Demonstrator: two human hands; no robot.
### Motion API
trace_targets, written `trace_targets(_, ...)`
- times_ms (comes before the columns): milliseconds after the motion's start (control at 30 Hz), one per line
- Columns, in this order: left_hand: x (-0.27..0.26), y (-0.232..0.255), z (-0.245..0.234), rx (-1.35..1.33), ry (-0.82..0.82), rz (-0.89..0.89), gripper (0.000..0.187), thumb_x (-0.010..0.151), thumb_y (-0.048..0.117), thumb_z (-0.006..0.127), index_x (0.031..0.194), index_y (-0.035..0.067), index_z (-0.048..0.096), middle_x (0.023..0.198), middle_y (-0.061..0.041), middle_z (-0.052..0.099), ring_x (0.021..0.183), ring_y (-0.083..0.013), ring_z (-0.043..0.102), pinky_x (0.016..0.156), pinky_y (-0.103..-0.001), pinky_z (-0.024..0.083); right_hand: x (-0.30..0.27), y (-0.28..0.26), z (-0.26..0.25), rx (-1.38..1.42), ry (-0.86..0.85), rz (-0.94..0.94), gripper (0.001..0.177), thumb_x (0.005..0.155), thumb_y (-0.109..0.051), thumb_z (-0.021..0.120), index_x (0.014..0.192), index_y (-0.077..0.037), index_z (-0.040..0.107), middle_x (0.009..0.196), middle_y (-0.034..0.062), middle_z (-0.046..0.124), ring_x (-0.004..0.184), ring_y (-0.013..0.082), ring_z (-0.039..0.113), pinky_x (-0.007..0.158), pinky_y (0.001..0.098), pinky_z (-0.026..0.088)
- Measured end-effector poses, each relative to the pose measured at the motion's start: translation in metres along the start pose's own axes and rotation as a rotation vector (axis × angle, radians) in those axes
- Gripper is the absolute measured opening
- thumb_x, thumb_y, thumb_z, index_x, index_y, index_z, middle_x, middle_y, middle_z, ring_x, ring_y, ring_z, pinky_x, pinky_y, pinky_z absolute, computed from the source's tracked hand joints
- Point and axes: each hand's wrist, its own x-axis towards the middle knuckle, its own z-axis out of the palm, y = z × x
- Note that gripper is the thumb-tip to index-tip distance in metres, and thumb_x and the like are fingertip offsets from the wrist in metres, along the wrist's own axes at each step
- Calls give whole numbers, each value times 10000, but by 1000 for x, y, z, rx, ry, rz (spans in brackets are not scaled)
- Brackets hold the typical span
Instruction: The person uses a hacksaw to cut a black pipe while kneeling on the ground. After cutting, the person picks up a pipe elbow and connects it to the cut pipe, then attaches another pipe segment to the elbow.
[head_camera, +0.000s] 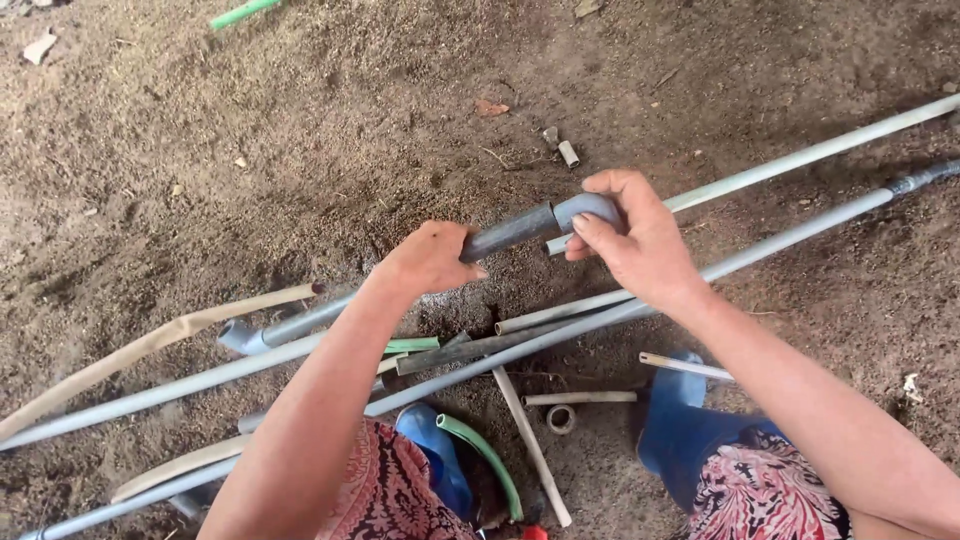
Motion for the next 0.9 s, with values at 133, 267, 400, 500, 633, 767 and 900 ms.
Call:
trace_targets(133,-1,-1,3,-30,-59,-22,556,779,413,697,1201,66,590,1032,-154,669,1011,-294,643,833,-367,554,1,14,1,-121,-34,-158,319,941,-61,510,1230,45,426,726,153,610,665,236,683,682,366,576)
trace_targets(267,-10,9,-10,-5,-46,-2,520,785,402,691,1160,52,606,1008,-173,671,993,-313,647,814,-385,559,1,20,0,-35,-6,-121,311,949,-97,514,1236,12,461,696,172,623,654,231,671,677,364,581)
trace_targets(400,-2,3,-1,3,38,3,470,786,392,679,1160,115,617,995,-130,686,966,-307,658,816,-396,559,1,20,0,3,6,-102,310,954,-127,503,1233,1,461,679,157,620,620,213,664,654,343,587)
trace_targets(500,0,3,-1,-9,79,6,460,785,380,683,1163,125,618,972,-129,690,940,-308,666,792,-409,563,2,17,0,-4,24,-119,296,963,-134,490,1231,-11,469,680,132,616,624,199,667,643,312,576)
trace_targets(633,3,-3,2,42,126,-26,454,784,390,675,1179,177,611,958,-115,695,915,-303,674,775,-415,565,-1,14,3,-52,47,-202,280,960,-99,496,1220,2,472,654,144,615,620,224,673,641,338,580)
trace_targets(767,-5,6,-9,48,108,-44,453,793,375,676,1190,167,608,989,-126,690,944,-305,667,808,-417,551,1,18,3,-111,48,-268,276,951,-95,517,1207,2,482,621,125,621,604,199,663,640,330,567)
trace_targets(900,-2,3,-4,14,80,-56,462,796,371,674,1204,168,599,1006,-131,688,972,-307,658,829,-422,546,3,25,1,-100,38,-265,279,945,-100,525,1206,-9,484,626,129,629,608,205,667,651,336,570)
